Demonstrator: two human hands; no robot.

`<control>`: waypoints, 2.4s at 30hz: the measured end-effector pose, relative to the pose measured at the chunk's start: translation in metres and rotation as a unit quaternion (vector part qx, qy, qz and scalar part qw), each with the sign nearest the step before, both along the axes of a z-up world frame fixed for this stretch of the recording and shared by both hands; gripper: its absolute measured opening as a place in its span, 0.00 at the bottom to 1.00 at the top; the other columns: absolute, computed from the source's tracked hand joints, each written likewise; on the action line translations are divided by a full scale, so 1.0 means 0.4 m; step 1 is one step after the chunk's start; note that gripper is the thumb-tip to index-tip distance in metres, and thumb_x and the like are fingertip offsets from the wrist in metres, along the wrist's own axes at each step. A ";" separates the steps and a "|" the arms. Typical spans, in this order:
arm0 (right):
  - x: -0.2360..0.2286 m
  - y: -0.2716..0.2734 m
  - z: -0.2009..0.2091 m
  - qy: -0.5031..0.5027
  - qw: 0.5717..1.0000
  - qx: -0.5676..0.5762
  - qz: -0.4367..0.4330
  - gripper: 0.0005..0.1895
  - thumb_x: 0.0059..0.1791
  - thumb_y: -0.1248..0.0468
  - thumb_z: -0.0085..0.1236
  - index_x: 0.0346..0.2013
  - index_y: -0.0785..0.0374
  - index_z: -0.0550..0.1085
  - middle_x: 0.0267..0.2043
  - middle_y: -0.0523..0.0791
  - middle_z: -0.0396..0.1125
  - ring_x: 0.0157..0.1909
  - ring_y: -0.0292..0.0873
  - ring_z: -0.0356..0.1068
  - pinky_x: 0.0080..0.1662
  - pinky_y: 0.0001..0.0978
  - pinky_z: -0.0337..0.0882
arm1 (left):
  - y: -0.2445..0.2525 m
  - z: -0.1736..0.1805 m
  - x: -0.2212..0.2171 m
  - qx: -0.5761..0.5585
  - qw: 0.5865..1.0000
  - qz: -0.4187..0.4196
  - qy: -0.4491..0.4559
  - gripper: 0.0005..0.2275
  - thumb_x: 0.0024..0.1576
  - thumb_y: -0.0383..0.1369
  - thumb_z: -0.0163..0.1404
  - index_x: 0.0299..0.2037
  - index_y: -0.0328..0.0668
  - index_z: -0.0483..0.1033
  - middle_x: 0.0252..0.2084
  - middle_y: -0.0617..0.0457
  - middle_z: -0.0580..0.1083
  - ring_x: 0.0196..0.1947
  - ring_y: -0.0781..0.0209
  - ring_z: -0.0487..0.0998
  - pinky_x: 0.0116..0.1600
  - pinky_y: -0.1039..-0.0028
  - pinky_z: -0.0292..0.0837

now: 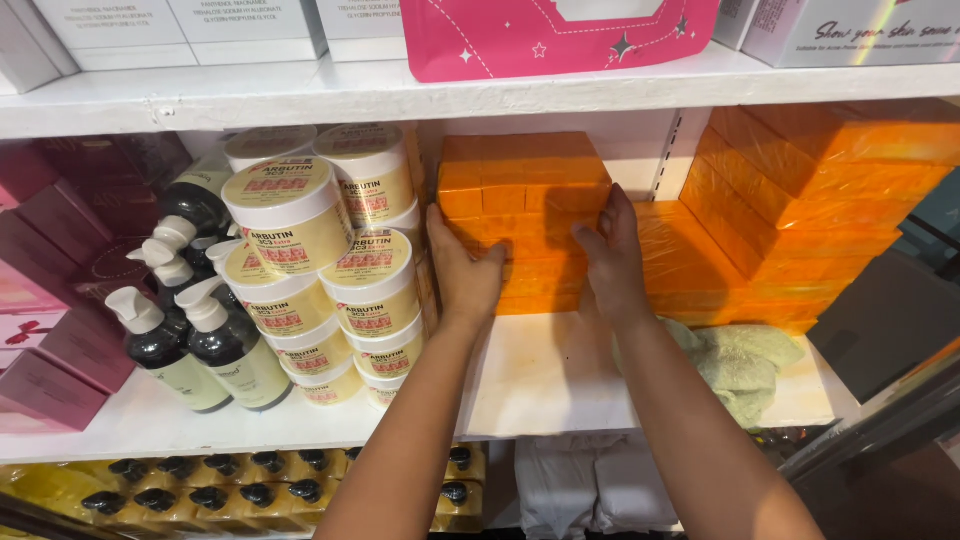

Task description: The person wipes the surface of orange plastic-wrapped boxes on a shelf using a green cloth. They pick up each box, wipe it, and place it back on the shelf among other similar boxes and skincare products.

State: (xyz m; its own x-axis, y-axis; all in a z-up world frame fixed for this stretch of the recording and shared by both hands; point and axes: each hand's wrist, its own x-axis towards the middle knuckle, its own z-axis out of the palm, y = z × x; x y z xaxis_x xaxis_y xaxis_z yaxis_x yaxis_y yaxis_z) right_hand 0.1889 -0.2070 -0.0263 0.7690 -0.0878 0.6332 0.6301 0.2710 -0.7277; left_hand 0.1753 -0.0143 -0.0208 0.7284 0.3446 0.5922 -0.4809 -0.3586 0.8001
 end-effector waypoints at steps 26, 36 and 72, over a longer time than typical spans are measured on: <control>-0.067 -0.019 0.030 0.032 0.955 -0.259 -0.141 0.53 0.44 0.71 0.59 0.77 0.63 0.39 0.78 0.50 0.47 0.78 0.45 0.49 0.71 0.36 0.54 | -0.119 0.014 -0.118 0.164 0.985 0.041 -0.040 0.50 0.50 0.33 0.61 0.74 0.24 0.33 0.77 0.26 0.35 0.78 0.34 0.33 0.77 0.51 0.32; -0.196 -0.162 0.006 -0.044 0.867 -0.398 -0.298 0.48 0.45 0.68 0.60 0.76 0.67 0.47 0.79 0.57 0.43 0.79 0.58 0.44 0.73 0.43 0.49 | -0.264 -0.011 -0.176 0.168 0.982 -0.059 -0.068 0.45 0.49 0.26 0.56 0.74 0.23 0.38 0.78 0.25 0.39 0.79 0.33 0.38 0.77 0.47 0.36; -0.235 -0.398 -0.215 -0.001 0.904 -0.229 -0.361 0.34 0.44 0.73 0.58 0.65 0.66 0.62 0.63 0.54 0.56 0.62 0.52 0.60 0.59 0.39 0.67 | -0.478 -0.131 -0.244 0.322 0.946 -0.035 -0.007 0.31 0.51 0.33 0.59 0.66 0.35 0.63 0.68 0.42 0.65 0.64 0.40 0.66 0.67 0.56 0.59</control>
